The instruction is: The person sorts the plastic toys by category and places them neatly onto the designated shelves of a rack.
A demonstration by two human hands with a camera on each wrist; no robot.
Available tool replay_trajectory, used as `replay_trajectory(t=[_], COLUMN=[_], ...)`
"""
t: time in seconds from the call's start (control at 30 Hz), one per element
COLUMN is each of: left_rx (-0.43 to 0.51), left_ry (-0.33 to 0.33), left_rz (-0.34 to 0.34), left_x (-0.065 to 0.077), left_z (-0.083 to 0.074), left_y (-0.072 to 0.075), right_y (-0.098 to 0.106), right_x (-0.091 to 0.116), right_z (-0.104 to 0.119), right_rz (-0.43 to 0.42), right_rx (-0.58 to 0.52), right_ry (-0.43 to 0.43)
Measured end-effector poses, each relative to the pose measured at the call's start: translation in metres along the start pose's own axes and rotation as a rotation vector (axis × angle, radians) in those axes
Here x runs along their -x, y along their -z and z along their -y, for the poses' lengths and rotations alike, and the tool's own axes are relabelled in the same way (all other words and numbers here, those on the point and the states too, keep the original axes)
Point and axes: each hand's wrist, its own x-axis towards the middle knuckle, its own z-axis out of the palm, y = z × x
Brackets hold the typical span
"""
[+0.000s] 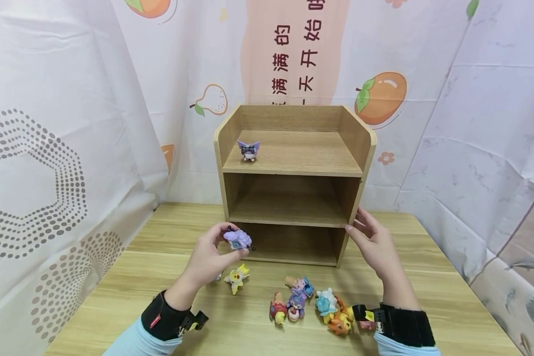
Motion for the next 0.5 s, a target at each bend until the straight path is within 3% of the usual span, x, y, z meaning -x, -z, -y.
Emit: replay_trajectory(t=[0.17, 0.5], left_rx=[-0.012, -0.053], left_ry=[0.003, -0.029], left_rz=[0.0, -0.006], left_x=[-0.003, -0.021], left_z=[0.014, 0.001], left_y=[-0.006, -0.009], right_y=[0.0, -0.002], right_x=[0.0, -0.002], right_z=[-0.001, -0.002], right_rz=[-0.009, -0.014], right_rx=[-0.001, -0.02], right_ry=[0.005, 0.008])
